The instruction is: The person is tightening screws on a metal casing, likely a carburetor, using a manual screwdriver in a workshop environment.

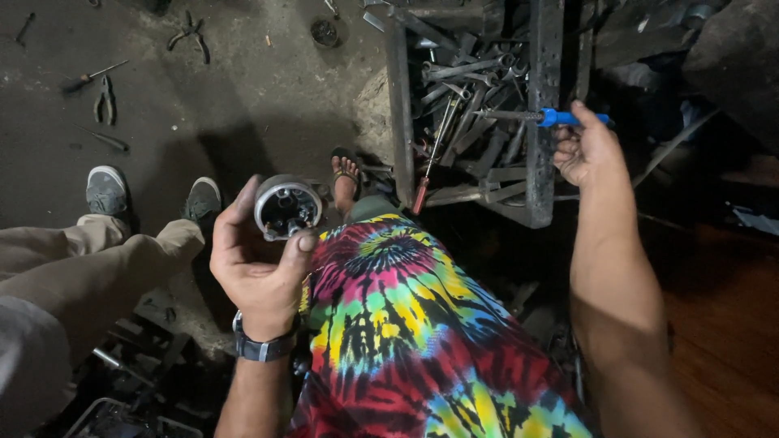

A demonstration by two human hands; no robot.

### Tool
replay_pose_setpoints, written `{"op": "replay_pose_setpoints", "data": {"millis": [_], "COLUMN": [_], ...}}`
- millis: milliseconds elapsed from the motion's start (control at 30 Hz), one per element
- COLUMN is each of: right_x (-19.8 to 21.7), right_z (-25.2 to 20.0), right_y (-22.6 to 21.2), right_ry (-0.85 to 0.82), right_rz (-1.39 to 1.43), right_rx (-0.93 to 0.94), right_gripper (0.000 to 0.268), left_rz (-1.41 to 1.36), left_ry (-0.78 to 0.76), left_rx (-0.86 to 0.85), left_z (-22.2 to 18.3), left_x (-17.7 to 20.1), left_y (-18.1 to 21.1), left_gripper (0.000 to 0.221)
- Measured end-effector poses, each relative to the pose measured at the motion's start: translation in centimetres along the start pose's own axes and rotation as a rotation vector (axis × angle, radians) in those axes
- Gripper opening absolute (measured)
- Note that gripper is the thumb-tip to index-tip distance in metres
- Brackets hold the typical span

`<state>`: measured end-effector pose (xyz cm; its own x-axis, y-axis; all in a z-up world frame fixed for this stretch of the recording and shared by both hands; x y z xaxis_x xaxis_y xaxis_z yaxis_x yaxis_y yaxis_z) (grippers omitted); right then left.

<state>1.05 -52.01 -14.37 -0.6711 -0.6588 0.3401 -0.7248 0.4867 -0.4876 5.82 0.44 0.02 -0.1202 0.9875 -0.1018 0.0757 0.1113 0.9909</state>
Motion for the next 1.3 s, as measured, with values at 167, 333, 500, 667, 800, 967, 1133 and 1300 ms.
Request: {"op": "replay_pose_setpoints", "data": {"millis": [167, 333, 500, 667, 800, 967, 1133, 1300], "right_x": [-0.2, 0.7, 5.2, 4.8, -4.1, -13.0, -17.0, -18.5], "right_z": [-1.1, 0.5, 2.9, -5.5, -24.0, -36.6, -38.8, -38.9], "right_y": [0.0, 1.1, 3.0, -0.6, 0.3, 1.0, 1.4, 1.8], "right_ry": [0.015, 0.008, 0.104, 0.392, 0.072, -0.315, -0.589, -0.512], "right_rz": [-0.002, 0.059, -0.205, -0.381, -0.511, -0.661, -0.674, -0.783], "right_rx": [0.01, 0.012, 0.023, 0.859, 1.422, 1.72, 1.684, 1.74], "right_gripper": [0.036, 0.037, 0.073, 0.01, 0.026, 0.024, 0.031, 0.025], "left_rz": [0.001, 0.043, 0.008, -0.238, -0.36, -0.355, -0.299, -0.124], "left_ry": [-0.002, 0.002, 0.006, -0.016, -0.035, -0.019, 0.056, 0.05], "left_rx": [-0.003, -0.02, -0.022, 0.0, -0.001, 0.028, 0.116, 0.024], "left_z": [0.0, 0.3, -0.2, -0.2, -0.4, -0.9, -1.2, -0.9], "left_x": [-0.1, -0.5, -1.3, -2.7, -3.6, -4.1, -4.0, -3.1], "left_y": [0.2, 1.0, 0.3, 0.5, 1.3, 2.6, 3.2, 3.2], "left_gripper": [0.075, 0.074, 0.068, 0.071, 0.066, 0.065, 0.065, 0.062]}}
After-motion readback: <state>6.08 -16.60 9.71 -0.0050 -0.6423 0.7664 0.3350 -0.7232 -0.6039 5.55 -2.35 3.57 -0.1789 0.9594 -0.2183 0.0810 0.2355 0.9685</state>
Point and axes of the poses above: each hand's wrist, its own z-axis towards the middle knuckle, its own x-axis out of the back of the hand, y = z × x, the point moved 6 cm from there along z, towards the middle knuckle, and after that the axes turned 5 degrees about -z, right-handed, at the moved point
